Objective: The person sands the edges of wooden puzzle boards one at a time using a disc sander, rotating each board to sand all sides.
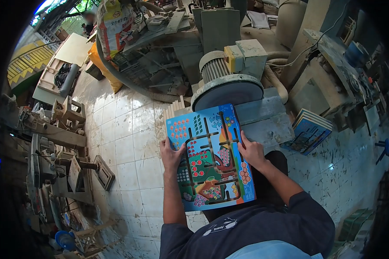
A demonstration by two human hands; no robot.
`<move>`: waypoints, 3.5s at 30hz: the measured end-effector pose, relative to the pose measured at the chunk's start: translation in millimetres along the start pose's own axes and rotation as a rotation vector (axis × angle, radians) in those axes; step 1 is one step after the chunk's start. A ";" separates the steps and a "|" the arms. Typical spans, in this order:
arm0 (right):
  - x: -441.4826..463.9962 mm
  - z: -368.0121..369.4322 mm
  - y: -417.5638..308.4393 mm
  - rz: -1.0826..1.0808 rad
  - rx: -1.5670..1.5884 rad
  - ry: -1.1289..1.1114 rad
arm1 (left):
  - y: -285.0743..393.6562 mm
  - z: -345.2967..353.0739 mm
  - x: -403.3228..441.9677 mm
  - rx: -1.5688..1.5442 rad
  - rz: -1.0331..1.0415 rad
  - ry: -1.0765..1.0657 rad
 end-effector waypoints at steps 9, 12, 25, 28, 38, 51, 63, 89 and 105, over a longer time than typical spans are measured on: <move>1.7 5.3 2.3 0.002 0.020 0.000 | -3.6 1.1 0.1 -0.028 -0.038 -0.022; 2.6 7.4 1.8 0.003 0.026 -0.003 | -3.2 -1.6 0.8 -0.034 -0.024 -0.009; 4.7 11.9 -1.8 0.013 0.041 -0.023 | -9.0 -2.3 1.8 -0.028 -0.020 -0.011; 4.7 17.1 3.1 0.032 0.041 -0.037 | -13.8 0.5 2.1 -0.003 -0.009 -0.008; 5.2 20.9 -1.2 0.046 0.081 -0.062 | -17.0 -2.2 3.4 0.020 -0.027 -0.044; 4.8 28.2 1.1 0.064 0.080 -0.096 | -24.4 -2.8 2.8 0.069 -0.051 -0.026; -54.3 -22.7 -22.4 -0.204 0.528 0.104 | 21.2 -73.5 -51.4 -0.442 -0.074 0.155; -106.3 -54.9 12.2 -0.327 0.564 0.319 | 31.2 -106.9 -143.5 -0.623 0.051 0.744; -103.4 -63.5 12.4 -0.302 0.555 0.223 | 35.9 -97.6 -148.1 -0.485 0.077 0.774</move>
Point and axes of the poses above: each hand's wrist, its own x-axis towards the middle knuckle, its own z-axis out of the palm, y = z × x, the point moved 10 cm from there along x, towards the middle knuckle, and after that the axes turned 15 degrees about x, right-handed, at the moved point
